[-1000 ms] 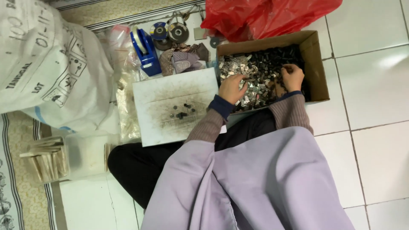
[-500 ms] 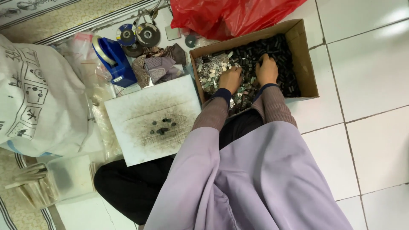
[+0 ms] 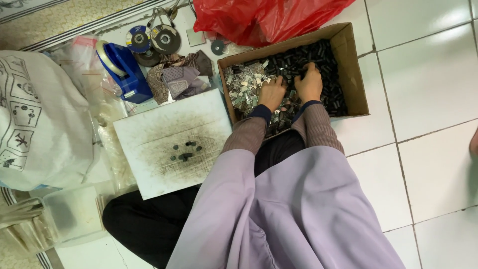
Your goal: The person sits on the floor and sorts small dark cylindrical components from a cardboard box onto a white board. They then place the sorted components into a clear plastic bag and seal it using a tape dispenser.
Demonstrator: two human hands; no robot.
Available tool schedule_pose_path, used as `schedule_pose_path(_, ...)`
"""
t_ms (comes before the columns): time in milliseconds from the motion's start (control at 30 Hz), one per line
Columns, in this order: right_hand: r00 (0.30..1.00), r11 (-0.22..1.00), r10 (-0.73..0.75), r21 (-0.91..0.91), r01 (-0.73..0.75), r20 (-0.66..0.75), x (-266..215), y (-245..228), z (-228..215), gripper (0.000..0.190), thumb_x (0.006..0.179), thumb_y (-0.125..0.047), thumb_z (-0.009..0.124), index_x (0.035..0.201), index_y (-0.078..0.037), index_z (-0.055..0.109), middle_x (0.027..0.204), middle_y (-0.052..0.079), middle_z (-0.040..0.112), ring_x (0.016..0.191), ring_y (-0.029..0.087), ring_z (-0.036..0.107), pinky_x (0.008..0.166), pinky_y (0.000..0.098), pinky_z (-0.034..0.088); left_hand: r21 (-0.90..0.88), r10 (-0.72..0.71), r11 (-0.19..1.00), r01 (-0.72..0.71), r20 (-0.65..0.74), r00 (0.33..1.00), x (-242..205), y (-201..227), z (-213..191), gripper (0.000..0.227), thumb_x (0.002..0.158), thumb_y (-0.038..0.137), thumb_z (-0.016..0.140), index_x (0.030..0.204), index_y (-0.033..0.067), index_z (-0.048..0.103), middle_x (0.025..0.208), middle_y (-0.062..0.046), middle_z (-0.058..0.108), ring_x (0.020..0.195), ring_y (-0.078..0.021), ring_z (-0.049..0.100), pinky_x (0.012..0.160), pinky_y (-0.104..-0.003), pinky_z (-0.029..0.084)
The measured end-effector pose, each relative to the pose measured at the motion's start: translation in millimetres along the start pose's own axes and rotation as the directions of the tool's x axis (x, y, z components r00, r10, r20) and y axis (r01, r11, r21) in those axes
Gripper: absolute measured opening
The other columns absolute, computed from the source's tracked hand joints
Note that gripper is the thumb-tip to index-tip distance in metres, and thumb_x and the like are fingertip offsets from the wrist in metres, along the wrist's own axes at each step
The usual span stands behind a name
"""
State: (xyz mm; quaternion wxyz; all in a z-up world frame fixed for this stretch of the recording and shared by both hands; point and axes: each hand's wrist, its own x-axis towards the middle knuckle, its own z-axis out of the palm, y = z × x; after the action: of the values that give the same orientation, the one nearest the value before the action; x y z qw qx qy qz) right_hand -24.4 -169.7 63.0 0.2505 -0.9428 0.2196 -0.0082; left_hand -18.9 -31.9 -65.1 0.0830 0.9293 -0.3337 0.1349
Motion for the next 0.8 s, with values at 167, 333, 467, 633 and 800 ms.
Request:
schedule_pose_path(167,0.999,1.0,-0.009,0.028,0.01,-0.04,-7.8,-6.1,-7.7,0.031,0.087,-0.008,0.072,0.114,-0.001,0.058,0.103,0.024,0.066,0.095,0.044,0.072,0.073,0.0508,0.064,-0.005,0.012,1.0,-0.013,-0.071,0.997,4.9,-3.9,-26.3,0.005,0.087,0.021,0.066,0.088,0.0213,0.071,0.09,0.001,0.061,0.077,-0.0201,0.067,0.061,-0.038,0.046)
schedule_pose_path(333,0.998,0.999,-0.01,0.043,0.013,-0.061,-10.2,-10.6,-10.4,0.027,0.088,-0.007,0.07,0.112,-0.002,0.059,0.101,0.023,0.066,0.094,0.042,0.073,0.072,0.0493,0.064,-0.015,-0.004,1.0,0.002,-0.094,0.996,5.9,-5.4,-30.7,0.007,0.083,0.02,0.068,0.076,0.0192,0.07,0.082,0.0,0.059,0.071,-0.0201,0.063,0.061,-0.037,0.043)
schedule_pose_path(467,0.997,0.999,-0.013,0.037,0.015,-0.075,-10.9,-11.7,-11.0,0.027,0.088,-0.007,0.07,0.112,-0.001,0.06,0.1,0.024,0.066,0.094,0.042,0.073,0.072,0.0486,0.064,-0.04,-0.042,0.998,0.041,-0.038,0.998,8.9,-5.6,-54.0,0.007,0.08,0.02,0.071,0.073,0.0178,0.071,0.082,0.0,0.06,0.072,-0.0195,0.062,0.063,-0.036,0.042)
schedule_pose_path(633,0.996,0.999,-0.016,0.04,0.02,-0.084,-14.9,-17.2,-17.2,0.027,0.088,-0.006,0.069,0.113,0.0,0.061,0.102,0.023,0.067,0.095,0.041,0.072,0.073,0.0493,0.065,-0.053,-0.105,0.993,0.106,0.006,0.994,6.7,-5.4,-52.8,0.006,0.086,0.017,0.069,0.081,0.0151,0.072,0.086,-0.002,0.063,0.075,-0.0188,0.065,0.067,-0.035,0.042)
schedule_pose_path(800,0.991,0.998,-0.03,0.045,0.036,-0.133,-20.2,-23.1,-23.3,0.027,0.09,-0.006,0.069,0.114,-0.001,0.059,0.102,0.022,0.067,0.096,0.04,0.072,0.074,0.0485,0.065,-0.172,-0.053,0.984,0.051,-0.005,0.999,2.5,-14.2,-41.1,0.01,0.087,0.02,0.07,0.095,0.0144,0.069,0.085,-0.002,0.064,0.078,-0.0213,0.068,0.074,-0.037,0.042)
